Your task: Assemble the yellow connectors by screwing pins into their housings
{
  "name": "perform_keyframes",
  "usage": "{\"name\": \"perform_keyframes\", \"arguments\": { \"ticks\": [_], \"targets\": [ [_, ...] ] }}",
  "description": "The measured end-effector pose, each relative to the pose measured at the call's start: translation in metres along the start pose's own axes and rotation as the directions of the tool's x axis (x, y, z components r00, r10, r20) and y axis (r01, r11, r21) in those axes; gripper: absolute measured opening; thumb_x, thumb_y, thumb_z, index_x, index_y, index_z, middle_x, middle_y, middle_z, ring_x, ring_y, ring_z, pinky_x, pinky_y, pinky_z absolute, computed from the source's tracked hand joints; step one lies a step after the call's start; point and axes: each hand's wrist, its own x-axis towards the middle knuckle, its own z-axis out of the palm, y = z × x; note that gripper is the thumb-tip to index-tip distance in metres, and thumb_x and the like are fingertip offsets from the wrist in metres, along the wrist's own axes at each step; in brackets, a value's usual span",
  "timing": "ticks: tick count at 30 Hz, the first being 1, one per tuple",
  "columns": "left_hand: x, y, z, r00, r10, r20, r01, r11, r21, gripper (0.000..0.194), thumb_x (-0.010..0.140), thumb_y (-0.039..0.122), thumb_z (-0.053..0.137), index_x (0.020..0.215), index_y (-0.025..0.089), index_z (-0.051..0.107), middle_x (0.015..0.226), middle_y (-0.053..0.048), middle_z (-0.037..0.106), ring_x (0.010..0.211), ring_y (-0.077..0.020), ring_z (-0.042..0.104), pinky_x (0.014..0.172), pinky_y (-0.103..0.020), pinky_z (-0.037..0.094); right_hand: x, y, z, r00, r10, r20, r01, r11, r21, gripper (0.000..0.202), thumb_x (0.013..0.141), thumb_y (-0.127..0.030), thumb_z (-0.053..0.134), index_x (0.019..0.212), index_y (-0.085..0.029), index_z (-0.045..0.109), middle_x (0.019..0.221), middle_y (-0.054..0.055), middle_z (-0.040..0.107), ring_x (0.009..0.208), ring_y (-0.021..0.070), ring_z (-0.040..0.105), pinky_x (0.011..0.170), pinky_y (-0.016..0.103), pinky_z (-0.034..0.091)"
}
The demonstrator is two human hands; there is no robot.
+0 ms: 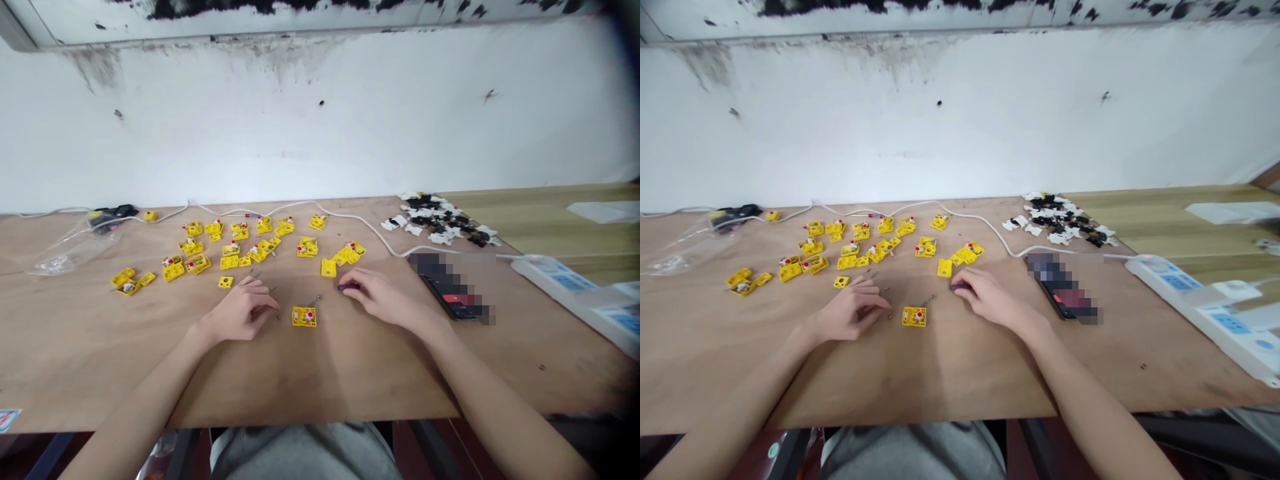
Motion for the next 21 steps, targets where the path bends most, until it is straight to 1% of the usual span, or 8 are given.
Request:
{"name": "perform_keyframes", "arguments": {
  "ticks": [2, 5, 9, 12, 14, 17, 19, 21],
  "targets": [
    [-0.001, -0.001, -0.001, 1.0, -0.009, 0.007, 0.009, 1.0, -0.01, 0.02, 0.083, 0.013, 0.059, 0.096, 0.022, 0.072, 0.071, 0.0, 0.06, 0.073, -0.016, 0.054, 0.079, -0.033, 0.035, 0.0, -0.005, 0.002, 0.996, -0.023, -0.083, 0.025, 0.999, 0.024, 0.017, 0.094, -0.022, 0.055, 0.105, -0.021, 0.068, 0.105, 0.009, 0.072, 0.096, 0.0249, 0.068, 0.085, 0.041, 0.056],
    [-0.001, -0.002, 0.001, 1.0, -0.009, 0.027, 0.009, 1.0, -0.011, 0.02, 0.083, 0.016, 0.062, 0.097, 0.024, 0.073, 0.074, 0.0, 0.062, 0.075, -0.0161, 0.054, 0.08, -0.033, 0.036, 0.0, -0.012, 0.003, 0.971, -0.074, -0.226, 0.084, 0.996, 0.036, 0.023, 0.097, -0.024, 0.054, 0.116, -0.024, 0.067, 0.114, 0.008, 0.071, 0.104, 0.0252, 0.068, 0.091, 0.041, 0.056],
    [0.001, -0.002, 0.007, 0.999, 0.003, 0.042, -0.003, 1.0, -0.015, 0.015, 0.089, 0.021, 0.059, 0.091, 0.024, 0.074, 0.079, -0.002, 0.064, 0.08, -0.0167, 0.055, 0.08, -0.033, 0.036, -0.002, -0.019, 0.003, 0.924, -0.096, -0.371, 0.126, 0.99, 0.059, 0.02, 0.097, -0.024, 0.058, 0.115, -0.025, 0.067, 0.112, 0.006, 0.071, 0.102, 0.0227, 0.068, 0.094, 0.039, 0.055],
    [0.002, 0.0, 0.006, 0.999, 0.023, 0.045, -0.023, 1.0, 0.009, 0.017, 0.093, 0.025, 0.056, 0.089, 0.023, 0.073, 0.077, -0.002, 0.063, 0.079, -0.0167, 0.054, 0.078, -0.033, 0.035, -0.002, -0.023, 0.004, 0.884, -0.089, -0.46, 0.129, 0.99, 0.056, 0.018, 0.095, -0.024, 0.062, 0.112, -0.024, 0.068, 0.108, 0.007, 0.072, 0.098, 0.0223, 0.07, 0.091, 0.039, 0.057],
    [0.001, 0.002, 0.004, 0.998, 0.047, 0.037, -0.049, 0.998, 0.049, 0.02, 0.094, 0.027, 0.055, 0.085, 0.022, 0.072, 0.075, -0.003, 0.062, 0.077, -0.0169, 0.053, 0.078, -0.034, 0.036, -0.002, -0.024, 0.007, 0.858, -0.045, -0.512, 0.101, 0.991, 0.082, 0.018, 0.094, -0.026, 0.063, 0.112, -0.024, 0.068, 0.105, 0.007, 0.074, 0.093, 0.0217, 0.071, 0.087, 0.038, 0.06],
    [0.0, 0.004, 0.003, 0.997, 0.08, 0.012, -0.081, 0.99, 0.113, 0.021, 0.092, 0.027, 0.056, 0.076, 0.02, 0.068, 0.07, -0.003, 0.06, 0.073, -0.0164, 0.052, 0.08, -0.035, 0.036, -0.002, -0.024, 0.013, 0.82, 0.079, -0.567, 0.065, 0.971, 0.229, 0.027, 0.094, -0.03, 0.064, 0.119, -0.023, 0.065, 0.103, 0.008, 0.074, 0.088, 0.0212, 0.073, 0.084, 0.038, 0.062],
    [-0.001, 0.005, 0.004, 0.995, 0.096, 0.006, -0.096, 0.986, 0.135, 0.019, 0.089, 0.025, 0.058, 0.072, 0.02, 0.067, 0.068, -0.002, 0.06, 0.071, -0.0157, 0.052, 0.08, -0.035, 0.037, -0.001, -0.025, 0.017, 0.788, 0.14, -0.599, 0.084, 0.94, 0.33, 0.031, 0.092, -0.032, 0.066, 0.122, -0.023, 0.063, 0.104, 0.008, 0.074, 0.088, 0.0212, 0.073, 0.082, 0.038, 0.063],
    [0.0, 0.006, 0.007, 0.995, 0.104, 0.004, -0.104, 0.985, 0.14, 0.018, 0.087, 0.024, 0.059, 0.072, 0.021, 0.067, 0.067, -0.001, 0.06, 0.07, -0.0153, 0.053, 0.079, -0.034, 0.037, 0.0, -0.027, 0.021, 0.761, 0.169, -0.627, 0.123, 0.91, 0.395, 0.029, 0.091, -0.032, 0.068, 0.119, -0.024, 0.065, 0.105, 0.008, 0.073, 0.086, 0.0207, 0.073, 0.08, 0.037, 0.063]
  ]
}}
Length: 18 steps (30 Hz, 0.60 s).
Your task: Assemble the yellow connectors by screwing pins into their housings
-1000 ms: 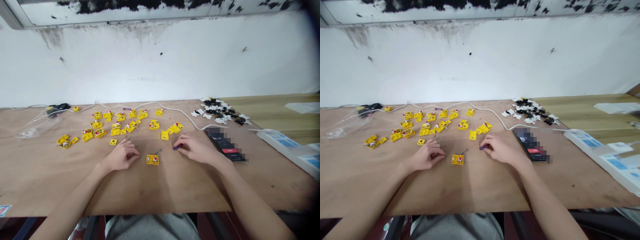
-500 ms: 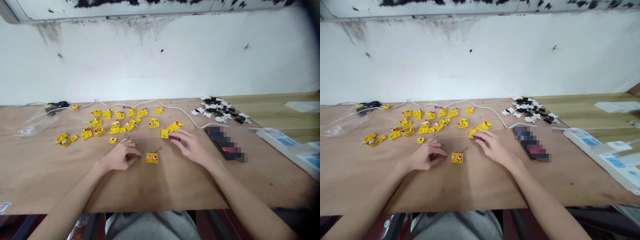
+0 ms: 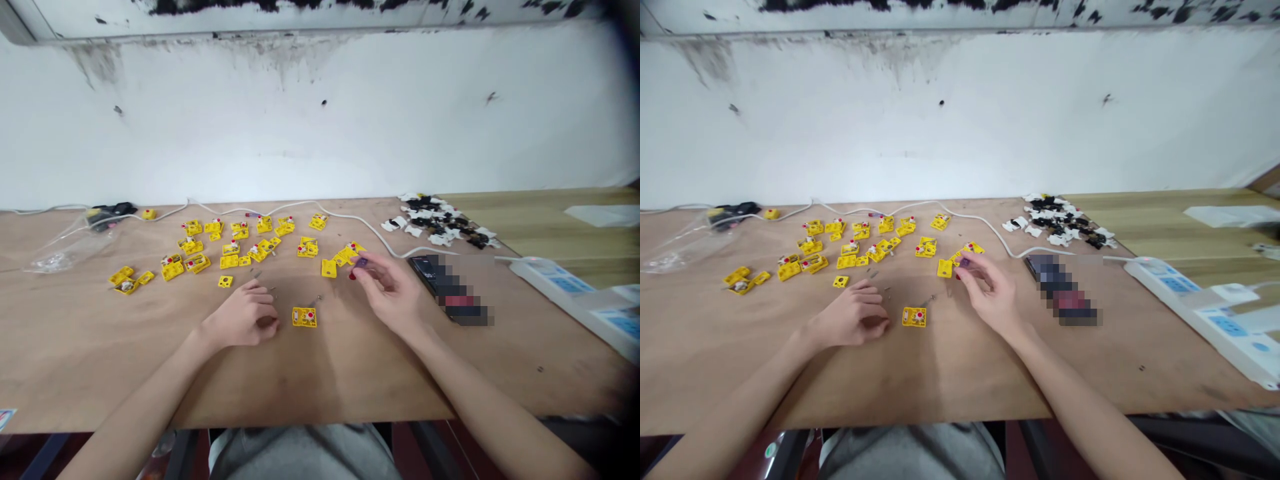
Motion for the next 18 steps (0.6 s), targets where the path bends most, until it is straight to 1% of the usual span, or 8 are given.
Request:
{"name": "perform_keyframes", "arguments": {
  "ticks": [2, 6, 8, 11, 14, 16, 18],
  "targets": [
    [0.001, 0.0, 0.002, 1.0, -0.001, -0.002, 0.001, 1.0, -0.006, 0.018, 0.087, 0.024, 0.059, 0.072, 0.021, 0.068, 0.067, -0.001, 0.061, 0.07, -0.0152, 0.054, 0.078, -0.034, 0.038, -0.001, -0.004, 0.005, 0.999, 0.022, -0.034, -0.02, 0.997, 0.071, 0.025, 0.09, -0.032, 0.069, 0.113, -0.024, 0.066, 0.103, 0.007, 0.073, 0.083, 0.0202, 0.073, 0.078, 0.038, 0.064],
    [-0.001, -0.002, 0.003, 0.999, -0.039, -0.004, 0.039, 0.996, -0.075, 0.012, 0.086, 0.026, 0.062, 0.079, 0.023, 0.072, 0.068, 0.0, 0.064, 0.069, -0.0146, 0.056, 0.077, -0.033, 0.038, 0.0, -0.019, 0.022, 0.995, 0.082, -0.059, -0.07, 0.979, 0.189, 0.025, 0.087, -0.033, 0.073, 0.108, -0.023, 0.065, 0.096, 0.006, 0.074, 0.082, 0.0198, 0.073, 0.077, 0.037, 0.065],
    [-0.002, -0.005, 0.003, 0.998, -0.067, 0.005, 0.067, 0.988, -0.137, 0.007, 0.083, 0.026, 0.066, 0.084, 0.023, 0.072, 0.069, 0.001, 0.064, 0.068, -0.0141, 0.056, 0.076, -0.033, 0.038, 0.001, -0.027, 0.033, 0.997, 0.078, -0.017, -0.072, 0.971, 0.227, 0.023, 0.087, -0.031, 0.073, 0.107, -0.023, 0.065, 0.097, 0.005, 0.074, 0.081, 0.0186, 0.073, 0.075, 0.035, 0.065],
    [-0.005, -0.009, 0.005, 0.995, -0.1, 0.016, 0.101, 0.973, -0.208, 0.011, 0.078, 0.023, 0.069, 0.089, 0.023, 0.072, 0.068, 0.002, 0.063, 0.067, -0.0135, 0.057, 0.076, -0.032, 0.038, -0.001, -0.037, 0.05, 0.997, 0.023, 0.076, -0.042, 0.965, 0.258, 0.02, 0.089, -0.026, 0.071, 0.109, -0.024, 0.066, 0.1, 0.005, 0.072, 0.082, 0.0172, 0.072, 0.072, 0.032, 0.065],
    [-0.005, -0.011, 0.008, 0.993, -0.12, 0.012, 0.119, 0.96, -0.255, 0.01, 0.078, 0.022, 0.068, 0.087, 0.023, 0.072, 0.068, 0.003, 0.063, 0.067, -0.013, 0.057, 0.078, -0.032, 0.039, -0.004, -0.044, 0.064, 0.984, -0.06, 0.168, 0.021, 0.974, 0.226, 0.019, 0.09, -0.022, 0.069, 0.109, -0.025, 0.067, 0.102, 0.005, 0.071, 0.083, 0.0159, 0.071, 0.07, 0.029, 0.064],
    [-0.004, -0.011, 0.01, 0.991, -0.13, 0.008, 0.127, 0.953, -0.276, 0.007, 0.08, 0.023, 0.068, 0.084, 0.022, 0.072, 0.067, 0.002, 0.064, 0.067, -0.0129, 0.057, 0.078, -0.031, 0.039, -0.007, -0.046, 0.071, 0.972, -0.086, 0.22, 0.041, 0.978, 0.203, 0.019, 0.091, -0.022, 0.067, 0.11, -0.024, 0.067, 0.103, 0.005, 0.071, 0.084, 0.0155, 0.071, 0.069, 0.028, 0.063],
    [-0.003, -0.01, 0.011, 0.99, -0.143, 0.01, 0.14, 0.949, -0.281, 0.007, 0.081, 0.025, 0.067, 0.082, 0.023, 0.073, 0.066, 0.002, 0.064, 0.065, -0.0128, 0.056, 0.078, -0.031, 0.039, -0.009, -0.046, 0.075, 0.965, -0.104, 0.241, 0.057, 0.979, 0.194, 0.019, 0.092, -0.022, 0.067, 0.11, -0.025, 0.067, 0.103, 0.005, 0.072, 0.084, 0.0154, 0.071, 0.07, 0.028, 0.063]
  ]
}}
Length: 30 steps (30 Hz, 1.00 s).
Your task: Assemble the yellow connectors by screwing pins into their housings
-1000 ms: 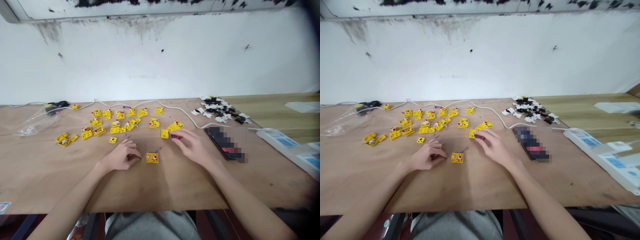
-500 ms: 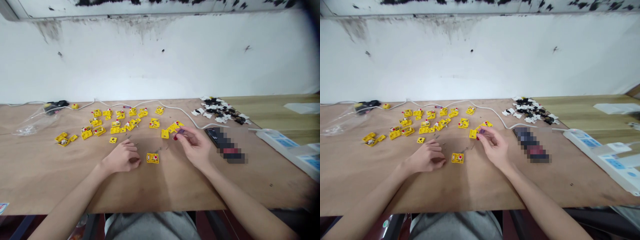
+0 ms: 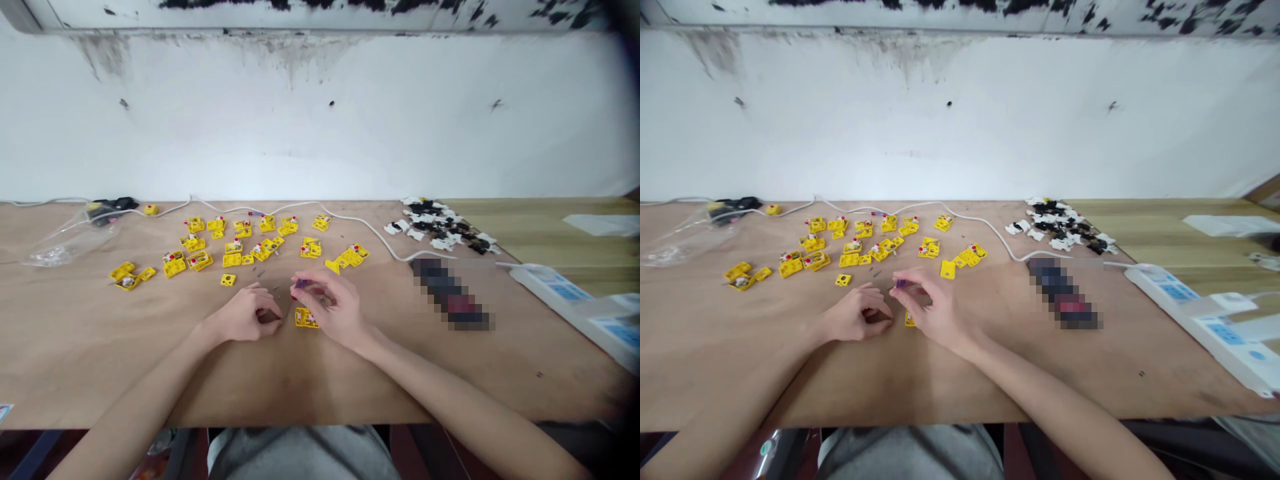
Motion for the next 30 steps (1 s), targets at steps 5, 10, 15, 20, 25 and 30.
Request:
{"name": "perform_keyframes", "arguments": {
  "ticks": [5, 10, 15, 20, 25, 30],
  "targets": [
    [0.002, 0.003, 0.003, 1.0, -0.021, -0.008, 0.021, 1.0, 0.01, 0.009, 0.083, 0.027, 0.067, 0.078, 0.023, 0.073, 0.063, 0.003, 0.062, 0.064, -0.0121, 0.056, 0.077, -0.031, 0.038, -0.003, 0.006, 0.005, 1.0, -0.001, -0.008, 0.001, 1.0, -0.014, 0.019, 0.092, -0.024, 0.067, 0.11, -0.025, 0.066, 0.103, 0.005, 0.072, 0.085, 0.0161, 0.071, 0.068, 0.028, 0.064],
    [0.003, 0.002, 0.007, 0.999, -0.031, -0.016, 0.032, 0.999, 0.036, 0.008, 0.08, 0.026, 0.071, 0.073, 0.022, 0.07, 0.062, 0.005, 0.061, 0.064, -0.0113, 0.054, 0.076, -0.032, 0.036, -0.005, 0.012, 0.006, 1.0, -0.017, 0.011, 0.017, 0.999, -0.031, 0.023, 0.091, -0.019, 0.067, 0.113, -0.027, 0.065, 0.105, 0.005, 0.071, 0.087, 0.0159, 0.071, 0.071, 0.027, 0.064],
    [0.003, 0.002, 0.008, 0.999, -0.039, -0.014, 0.039, 0.998, 0.039, 0.006, 0.079, 0.024, 0.071, 0.073, 0.022, 0.071, 0.061, 0.005, 0.06, 0.064, -0.0112, 0.054, 0.075, -0.031, 0.034, -0.005, 0.013, 0.006, 0.996, -0.083, 0.035, 0.085, 0.995, -0.06, 0.028, 0.09, -0.016, 0.068, 0.114, -0.029, 0.065, 0.102, 0.004, 0.071, 0.086, 0.0164, 0.07, 0.071, 0.029, 0.063],
    [0.003, 0.001, 0.009, 1.0, -0.008, -0.025, 0.01, 0.999, 0.051, 0.005, 0.078, 0.02, 0.069, 0.074, 0.022, 0.071, 0.062, 0.005, 0.062, 0.064, -0.0112, 0.054, 0.076, -0.031, 0.034, -0.001, 0.008, 0.005, 0.99, -0.131, 0.052, 0.135, 0.987, -0.081, 0.026, 0.088, -0.019, 0.071, 0.112, -0.028, 0.067, 0.1, 0.004, 0.07, 0.085, 0.0168, 0.07, 0.073, 0.031, 0.061],
    [0.003, 0.001, 0.007, 0.998, 0.034, -0.052, -0.031, 0.997, 0.067, 0.007, 0.079, 0.019, 0.068, 0.073, 0.021, 0.069, 0.069, 0.003, 0.067, 0.07, -0.0129, 0.059, 0.075, -0.031, 0.033, 0.007, -0.005, 0.007, 0.987, -0.161, 0.032, 0.163, 0.981, -0.108, 0.013, 0.087, -0.019, 0.073, 0.098, -0.025, 0.07, 0.09, 0.003, 0.073, 0.079, 0.0165, 0.07, 0.071, 0.03, 0.057],
    [0.002, 0.008, 0.01, 0.995, 0.041, -0.086, -0.03, 0.991, 0.133, 0.02, 0.08, 0.02, 0.066, 0.061, 0.018, 0.062, 0.065, 0.003, 0.066, 0.068, -0.0121, 0.058, 0.07, -0.031, 0.031, 0.012, -0.013, 0.006, 0.974, -0.154, 0.168, 0.169, 0.982, -0.079, 0.016, 0.092, -0.01, 0.062, 0.101, -0.021, 0.071, 0.091, 0.002, 0.075, 0.08, 0.0135, 0.07, 0.072, 0.025, 0.056]
  ]
}}
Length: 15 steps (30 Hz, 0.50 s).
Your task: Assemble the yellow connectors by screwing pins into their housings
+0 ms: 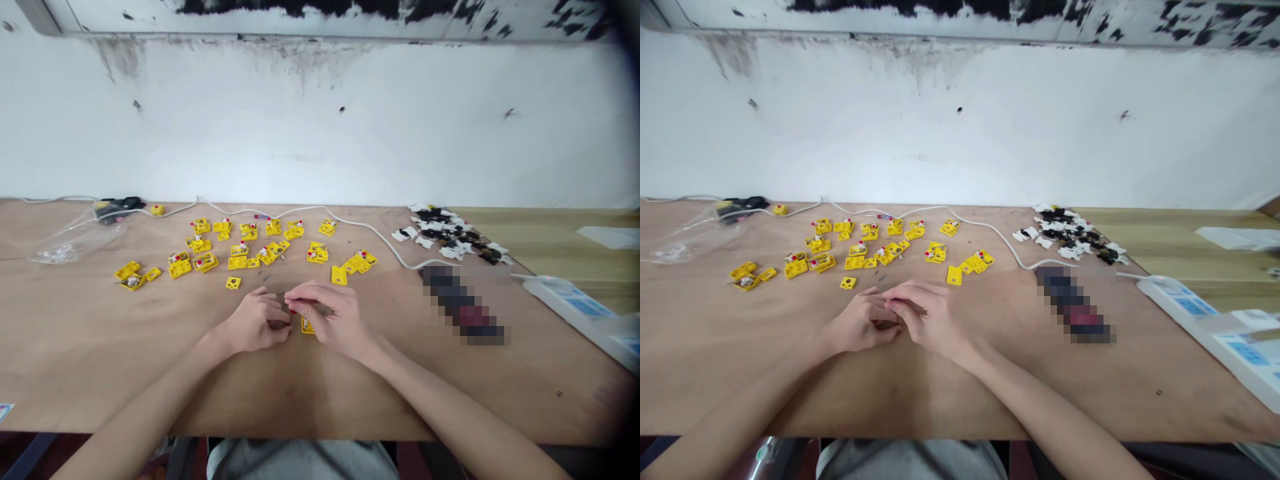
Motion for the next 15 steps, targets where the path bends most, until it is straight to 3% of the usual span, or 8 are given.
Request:
{"name": "perform_keyframes", "arguments": {
  "ticks": [3, 7, 11, 15],
  "targets": [
    [-0.005, 0.009, 0.008, 0.994, -0.096, -0.052, 0.099, 0.994, 0.046, 0.017, 0.083, 0.021, 0.064, 0.066, 0.02, 0.067, 0.067, 0.003, 0.068, 0.069, -0.0134, 0.059, 0.071, -0.031, 0.032, -0.001, 0.001, -0.001, 1.0, -0.01, -0.001, 0.01, 1.0, -0.012, 0.018, 0.092, -0.009, 0.063, 0.102, -0.022, 0.071, 0.093, 0.002, 0.075, 0.081, 0.0134, 0.071, 0.073, 0.026, 0.057],
    [-0.014, 0.017, 0.015, 0.962, -0.251, -0.104, 0.259, 0.964, 0.067, 0.017, 0.089, 0.025, 0.06, 0.083, 0.024, 0.075, 0.071, 0.001, 0.071, 0.073, -0.0159, 0.059, 0.073, -0.033, 0.033, -0.003, 0.005, 0.001, 0.993, -0.04, -0.107, 0.038, 0.999, -0.026, 0.016, 0.087, -0.012, 0.072, 0.1, -0.022, 0.071, 0.086, 0.003, 0.074, 0.073, 0.0135, 0.068, 0.068, 0.027, 0.056],
    [-0.015, 0.019, 0.015, 0.968, -0.239, -0.075, 0.245, 0.967, 0.076, 0.017, 0.093, 0.033, 0.061, 0.088, 0.027, 0.076, 0.076, 0.0, 0.073, 0.077, -0.0173, 0.058, 0.075, -0.034, 0.033, -0.003, 0.012, 0.003, 0.987, -0.034, -0.155, 0.029, 0.999, -0.034, 0.015, 0.085, -0.015, 0.075, 0.098, -0.021, 0.071, 0.078, 0.001, 0.07, 0.067, 0.0128, 0.065, 0.064, 0.027, 0.053],
    [-0.012, 0.018, 0.018, 0.959, -0.261, -0.115, 0.266, 0.963, 0.038, 0.014, 0.09, 0.023, 0.064, 0.082, 0.025, 0.076, 0.075, 0.001, 0.073, 0.075, -0.0163, 0.057, 0.073, -0.032, 0.033, -0.006, 0.019, 0.003, 0.982, -0.055, -0.179, 0.048, 0.998, -0.044, 0.016, 0.083, -0.019, 0.079, 0.096, -0.022, 0.07, 0.078, 0.001, 0.068, 0.067, 0.0134, 0.063, 0.063, 0.028, 0.053]
  ]
}}
